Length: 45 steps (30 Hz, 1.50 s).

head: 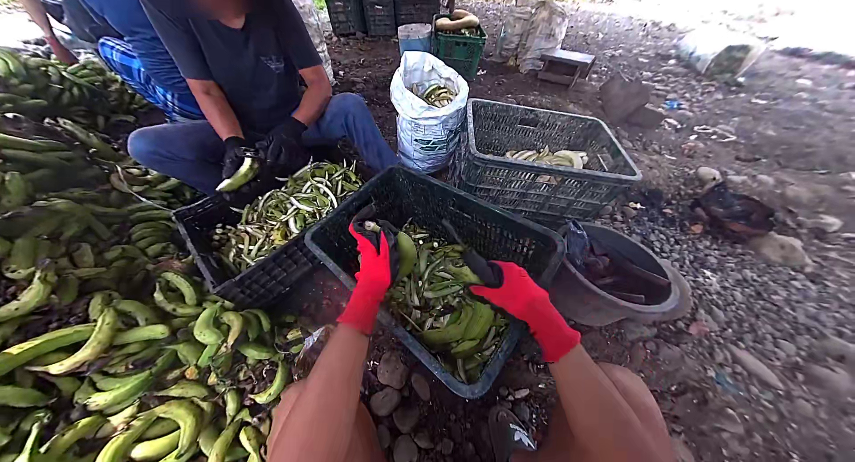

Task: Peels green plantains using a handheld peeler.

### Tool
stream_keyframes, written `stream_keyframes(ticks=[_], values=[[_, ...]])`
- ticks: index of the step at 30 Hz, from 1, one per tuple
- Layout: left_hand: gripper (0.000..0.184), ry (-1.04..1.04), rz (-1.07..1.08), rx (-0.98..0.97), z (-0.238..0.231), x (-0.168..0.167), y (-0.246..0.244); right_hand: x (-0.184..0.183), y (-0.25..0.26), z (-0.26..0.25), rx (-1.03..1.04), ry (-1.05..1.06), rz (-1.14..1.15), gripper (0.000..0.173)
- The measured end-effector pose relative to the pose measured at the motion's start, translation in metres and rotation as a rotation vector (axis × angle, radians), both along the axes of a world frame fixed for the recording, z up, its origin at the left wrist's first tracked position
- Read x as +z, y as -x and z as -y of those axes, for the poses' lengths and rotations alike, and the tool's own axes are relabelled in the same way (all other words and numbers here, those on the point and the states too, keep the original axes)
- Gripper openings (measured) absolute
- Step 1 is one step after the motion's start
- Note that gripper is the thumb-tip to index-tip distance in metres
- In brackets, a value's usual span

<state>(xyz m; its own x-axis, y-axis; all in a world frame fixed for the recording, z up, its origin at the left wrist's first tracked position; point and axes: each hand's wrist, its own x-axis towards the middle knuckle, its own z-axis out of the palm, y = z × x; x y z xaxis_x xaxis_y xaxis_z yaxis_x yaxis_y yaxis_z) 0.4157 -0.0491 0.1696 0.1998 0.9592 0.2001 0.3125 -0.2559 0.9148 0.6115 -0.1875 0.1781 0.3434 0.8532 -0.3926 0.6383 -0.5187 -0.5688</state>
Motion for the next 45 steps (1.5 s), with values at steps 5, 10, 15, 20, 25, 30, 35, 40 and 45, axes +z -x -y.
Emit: stream_keyframes(ticks=[5, 10, 15, 20, 25, 30, 35, 40, 45], values=[[0.045, 0.130, 0.133, 0.115, -0.007, 0.001, 0.009, -0.029, 0.027, -0.023, 0.156, 0.471, 0.261, 0.060], [0.043, 0.115, 0.232, 0.110, -0.007, 0.002, 0.010, 0.018, 0.003, -0.007, -0.121, -0.193, 0.007, 0.059], [0.043, 0.148, 0.334, -0.229, 0.021, -0.013, -0.023, 0.004, 0.042, -0.018, 0.165, -0.681, -0.087, 0.067], [0.064, 0.103, 0.136, -0.316, 0.012, -0.026, -0.021, 0.011, 0.025, -0.018, 0.035, -0.243, 0.031, 0.058], [0.060, 0.550, 0.097, -0.035, 0.017, -0.040, -0.003, 0.001, 0.019, -0.009, -0.144, -0.463, -0.089, 0.059], [0.042, 0.652, 0.662, -0.674, 0.029, -0.035, -0.010, -0.010, 0.026, -0.005, 0.136, -0.701, -0.441, 0.060], [0.026, 0.639, 0.797, -0.139, 0.011, -0.020, -0.017, -0.004, 0.025, 0.006, 0.281, -0.461, -0.183, 0.051], [0.044, 0.198, 0.474, 0.475, -0.059, -0.014, 0.046, 0.000, 0.007, 0.023, 0.202, -0.192, 0.039, 0.055], [0.047, 0.201, 0.670, 0.117, -0.038, -0.012, 0.040, -0.022, 0.016, 0.000, 0.458, 0.129, 0.064, 0.042]])
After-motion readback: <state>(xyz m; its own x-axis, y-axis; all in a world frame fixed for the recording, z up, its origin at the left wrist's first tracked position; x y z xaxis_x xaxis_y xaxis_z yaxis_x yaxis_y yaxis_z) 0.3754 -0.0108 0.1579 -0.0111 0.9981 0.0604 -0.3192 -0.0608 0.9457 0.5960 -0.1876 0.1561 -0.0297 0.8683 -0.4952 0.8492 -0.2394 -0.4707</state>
